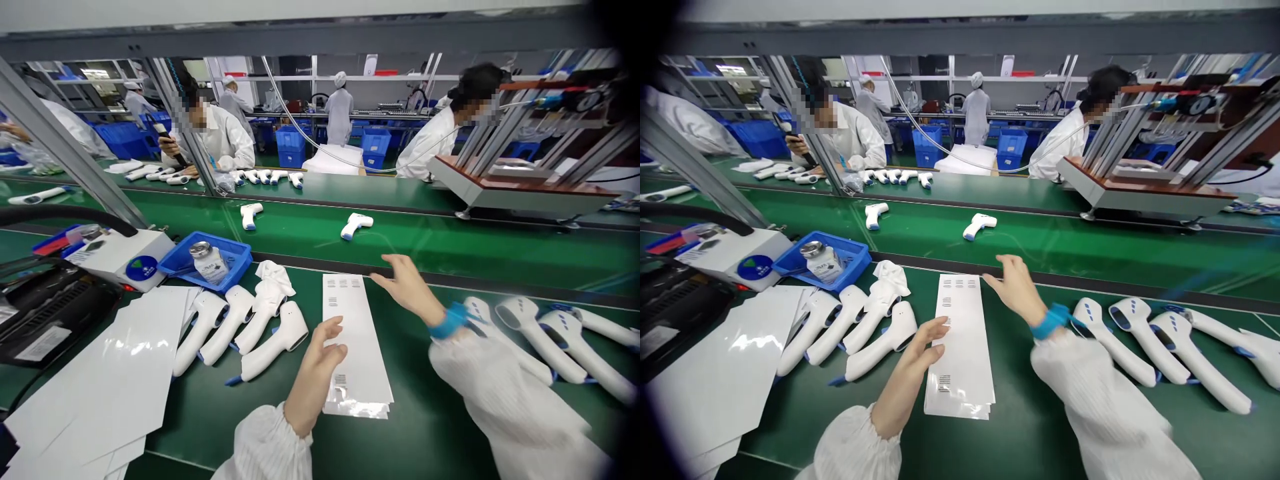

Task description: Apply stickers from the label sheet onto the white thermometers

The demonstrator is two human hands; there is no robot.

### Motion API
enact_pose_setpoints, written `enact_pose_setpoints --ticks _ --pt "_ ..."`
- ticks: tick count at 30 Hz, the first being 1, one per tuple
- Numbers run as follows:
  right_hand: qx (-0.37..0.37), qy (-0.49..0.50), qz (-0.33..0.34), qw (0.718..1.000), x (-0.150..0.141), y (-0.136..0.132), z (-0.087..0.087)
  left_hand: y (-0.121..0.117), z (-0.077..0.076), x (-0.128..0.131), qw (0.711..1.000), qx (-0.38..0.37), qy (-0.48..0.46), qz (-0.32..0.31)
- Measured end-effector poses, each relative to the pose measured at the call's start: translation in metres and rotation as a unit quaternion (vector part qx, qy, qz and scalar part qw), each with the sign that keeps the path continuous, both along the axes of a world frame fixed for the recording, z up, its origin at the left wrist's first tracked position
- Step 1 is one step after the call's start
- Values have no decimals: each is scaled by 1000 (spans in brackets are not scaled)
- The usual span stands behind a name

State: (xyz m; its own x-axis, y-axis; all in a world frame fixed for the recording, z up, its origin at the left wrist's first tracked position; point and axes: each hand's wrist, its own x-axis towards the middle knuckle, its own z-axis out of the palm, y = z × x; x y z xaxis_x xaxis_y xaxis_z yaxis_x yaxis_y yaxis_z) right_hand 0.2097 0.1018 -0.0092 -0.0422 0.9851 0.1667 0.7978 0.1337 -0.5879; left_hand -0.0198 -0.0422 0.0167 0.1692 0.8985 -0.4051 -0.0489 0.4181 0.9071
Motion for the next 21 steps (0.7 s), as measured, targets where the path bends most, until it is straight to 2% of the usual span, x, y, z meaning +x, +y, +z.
enact_pose_setpoints --ticks 2,3,5,7,8,10,13,15,16,18,21 --pt "72 -122 -25 990 39 -38 -11 2 -2 -8 1000 6 -10 18" --pt "82 -184 -65 977 61 -57 -18 2 -3 -11 1000 10 -19 23" --pt "46 -289 -155 944 102 -92 -32 4 -4 -12 999 17 -39 25" --pt "-29 -351 -196 915 132 -118 -43 6 -7 -6 998 23 -57 21" --pt "-62 -361 -209 907 140 -127 -46 7 -8 -2 998 26 -61 16" --pt "-98 -329 -224 912 141 -135 -45 7 -13 11 998 34 -58 -4" --pt "-129 -146 -221 956 103 -135 -28 5 -20 35 997 41 -49 -51" --pt "-169 59 -157 971 58 -135 -13 3 -23 50 994 36 -70 -74" --pt "-187 156 -97 965 32 -137 -6 2 -23 55 993 35 -93 -70" --pt "-183 272 8 945 -19 -147 6 1 -22 62 988 40 -149 -12" --pt "-182 323 119 921 -71 -172 15 2 -18 53 972 57 -178 139"
